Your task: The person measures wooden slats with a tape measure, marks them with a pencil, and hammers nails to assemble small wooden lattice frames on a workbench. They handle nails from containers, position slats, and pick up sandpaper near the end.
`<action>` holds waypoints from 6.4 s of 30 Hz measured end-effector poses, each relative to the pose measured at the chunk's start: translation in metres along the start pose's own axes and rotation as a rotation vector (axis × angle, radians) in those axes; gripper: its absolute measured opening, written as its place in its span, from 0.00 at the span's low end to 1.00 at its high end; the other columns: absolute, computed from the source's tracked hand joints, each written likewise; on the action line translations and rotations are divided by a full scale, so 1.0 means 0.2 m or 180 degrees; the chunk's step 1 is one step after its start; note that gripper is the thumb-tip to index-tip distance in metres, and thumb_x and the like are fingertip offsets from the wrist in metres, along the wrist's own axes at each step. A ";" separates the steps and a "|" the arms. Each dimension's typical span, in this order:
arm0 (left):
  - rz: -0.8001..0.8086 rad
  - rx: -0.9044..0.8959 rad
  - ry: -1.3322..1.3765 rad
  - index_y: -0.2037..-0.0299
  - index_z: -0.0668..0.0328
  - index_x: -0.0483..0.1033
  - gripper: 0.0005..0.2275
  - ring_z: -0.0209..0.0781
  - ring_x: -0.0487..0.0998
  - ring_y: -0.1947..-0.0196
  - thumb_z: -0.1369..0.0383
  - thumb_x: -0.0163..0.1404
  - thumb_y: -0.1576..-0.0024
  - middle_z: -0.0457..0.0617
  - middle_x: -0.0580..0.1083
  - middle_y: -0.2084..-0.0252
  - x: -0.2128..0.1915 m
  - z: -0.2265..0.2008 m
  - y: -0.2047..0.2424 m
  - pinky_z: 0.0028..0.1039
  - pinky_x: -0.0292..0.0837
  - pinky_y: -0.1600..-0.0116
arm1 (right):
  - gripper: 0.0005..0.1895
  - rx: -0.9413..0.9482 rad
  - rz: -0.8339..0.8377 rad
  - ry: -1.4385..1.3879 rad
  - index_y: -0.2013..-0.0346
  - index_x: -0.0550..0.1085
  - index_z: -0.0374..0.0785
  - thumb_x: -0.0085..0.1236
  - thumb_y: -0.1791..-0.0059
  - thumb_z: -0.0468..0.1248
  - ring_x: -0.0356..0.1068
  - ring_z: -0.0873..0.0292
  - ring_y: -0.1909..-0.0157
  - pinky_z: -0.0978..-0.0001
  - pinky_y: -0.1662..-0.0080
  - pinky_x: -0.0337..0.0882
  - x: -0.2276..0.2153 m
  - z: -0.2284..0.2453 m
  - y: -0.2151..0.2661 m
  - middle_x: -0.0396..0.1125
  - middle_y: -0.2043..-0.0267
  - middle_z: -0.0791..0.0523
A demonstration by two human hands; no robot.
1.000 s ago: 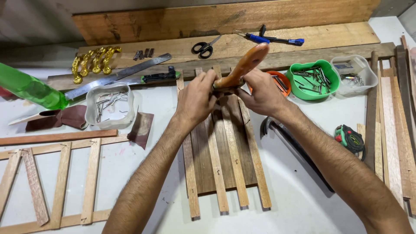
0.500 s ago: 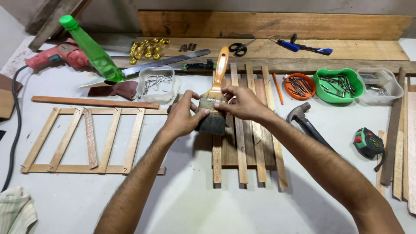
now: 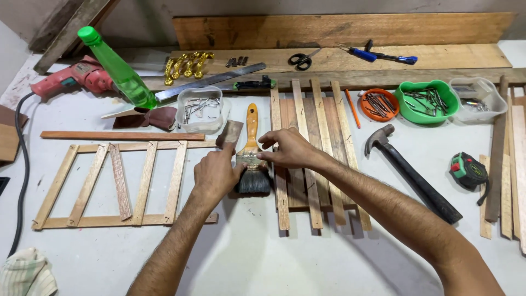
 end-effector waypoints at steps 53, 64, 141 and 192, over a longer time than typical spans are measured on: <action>-0.0129 0.1725 -0.0209 0.56 0.56 0.80 0.15 0.47 0.80 0.52 0.54 0.58 0.43 0.51 0.79 0.56 -0.04 -1.44 -0.87 0.42 0.77 0.47 | 0.21 0.1039 -0.1272 0.0480 0.49 0.80 0.46 0.66 0.53 0.50 0.76 0.60 0.65 0.63 0.61 0.76 -1.35 -1.04 1.01 0.79 0.57 0.56; -0.1239 0.2421 0.0631 0.47 0.58 0.75 0.17 0.56 0.72 0.43 0.63 0.59 0.46 0.55 0.75 0.48 0.15 -1.51 -1.22 0.46 0.71 0.42 | 0.21 0.1046 -0.1732 0.0754 0.52 0.80 0.38 0.66 0.53 0.48 0.79 0.54 0.52 0.60 0.48 0.76 -1.47 -1.48 0.72 0.78 0.53 0.51; -0.0266 0.1611 0.4643 0.42 0.61 0.72 0.13 0.31 0.77 0.69 0.66 0.45 0.34 0.48 0.81 0.48 -0.35 -0.44 0.17 0.22 0.75 0.62 | 0.15 -0.0354 -0.1371 -0.2793 0.54 0.76 0.30 0.68 0.55 0.28 0.77 0.64 0.56 0.73 0.52 0.80 -0.45 0.28 0.70 0.76 0.57 0.53; -0.0291 0.1286 0.1559 0.44 0.57 0.76 0.13 0.43 0.79 0.71 0.67 0.50 0.37 0.54 0.78 0.72 0.11 -0.66 -0.35 0.37 0.74 0.63 | 0.14 0.1223 -0.0869 0.0098 0.52 0.68 0.39 0.48 0.44 0.46 0.71 0.56 0.73 0.56 0.68 0.70 -0.70 -0.40 1.00 0.71 0.74 0.52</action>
Point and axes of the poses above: each hand's wrist, its own y-axis away from the middle knuckle, its own x-axis out of the palm, z = x × y, the point moved 1 cm from there along -y, towards the middle knuckle
